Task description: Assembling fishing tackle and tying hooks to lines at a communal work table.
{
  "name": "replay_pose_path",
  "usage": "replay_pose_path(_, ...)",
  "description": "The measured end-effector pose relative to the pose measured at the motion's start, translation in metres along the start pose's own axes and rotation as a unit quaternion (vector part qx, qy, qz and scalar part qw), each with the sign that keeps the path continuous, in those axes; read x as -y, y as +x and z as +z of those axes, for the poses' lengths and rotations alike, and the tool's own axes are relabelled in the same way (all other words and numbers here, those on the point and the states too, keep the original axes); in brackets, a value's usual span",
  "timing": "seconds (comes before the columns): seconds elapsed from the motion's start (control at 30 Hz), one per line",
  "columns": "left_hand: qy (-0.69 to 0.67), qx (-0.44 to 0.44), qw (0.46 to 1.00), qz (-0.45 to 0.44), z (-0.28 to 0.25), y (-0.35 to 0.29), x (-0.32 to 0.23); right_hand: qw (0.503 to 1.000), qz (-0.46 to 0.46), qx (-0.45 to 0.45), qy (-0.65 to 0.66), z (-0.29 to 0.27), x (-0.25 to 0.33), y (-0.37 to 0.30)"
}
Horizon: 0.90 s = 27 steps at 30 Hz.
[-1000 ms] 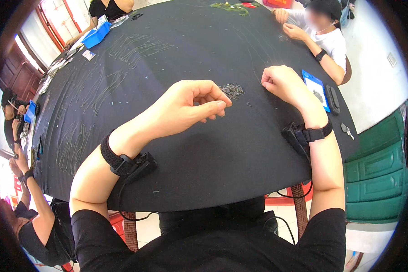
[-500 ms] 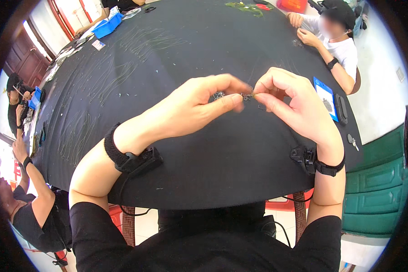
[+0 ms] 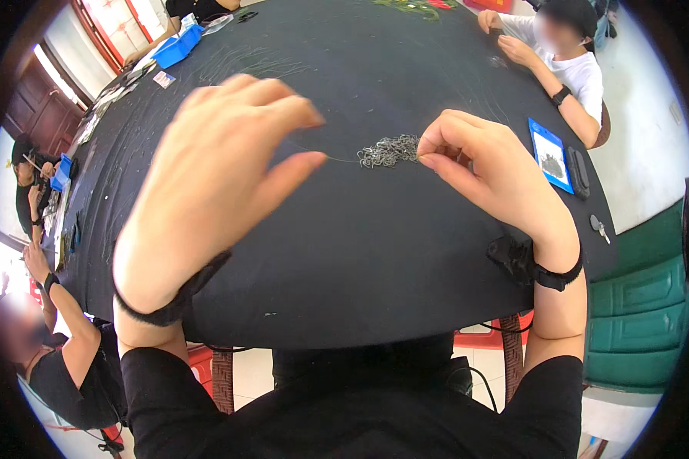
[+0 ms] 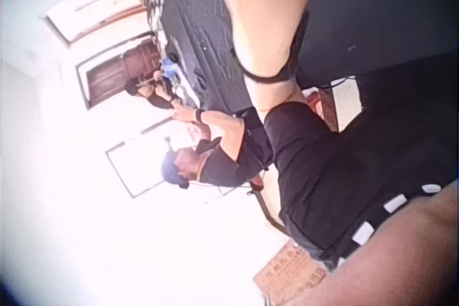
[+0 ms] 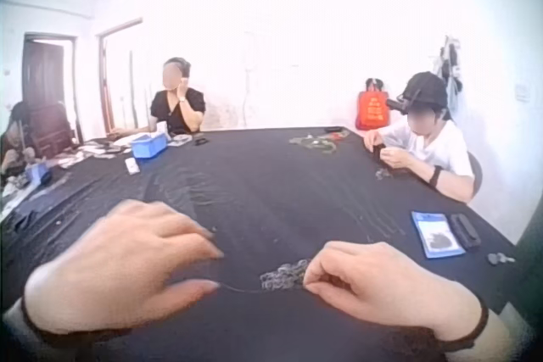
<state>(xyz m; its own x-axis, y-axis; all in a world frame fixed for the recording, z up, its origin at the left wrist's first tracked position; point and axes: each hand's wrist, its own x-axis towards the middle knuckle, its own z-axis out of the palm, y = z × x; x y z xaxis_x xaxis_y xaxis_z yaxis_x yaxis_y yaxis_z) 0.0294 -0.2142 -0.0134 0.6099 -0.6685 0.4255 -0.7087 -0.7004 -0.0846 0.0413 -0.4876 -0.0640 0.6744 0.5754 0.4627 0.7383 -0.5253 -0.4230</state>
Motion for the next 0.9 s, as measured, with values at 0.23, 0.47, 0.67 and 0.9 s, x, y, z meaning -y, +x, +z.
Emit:
replay_pose_path(0.23, -0.597, 0.173, 0.765, -0.167, 0.078, 0.016, -0.012, 0.999, -0.002, 0.028, -0.033, 0.008, 0.0, 0.003)
replay_pose_path(0.47, -0.623, 0.177, 0.736, -0.197, 0.097, 0.015, -0.013, 0.999, -0.007, 0.037, -0.039, 0.014, -0.002, 0.002)
replay_pose_path(0.67, -0.619, 0.173, 0.74, -0.195, 0.097, 0.014, -0.011, 0.999, -0.003, 0.04, -0.032, 0.017, 0.002, 0.003)
replay_pose_path(0.9, -0.627, 0.135, 0.724, -0.252, 0.088, 0.016, -0.018, 0.999, 0.036, -0.003, -0.006, 0.013, 0.008, 0.003)
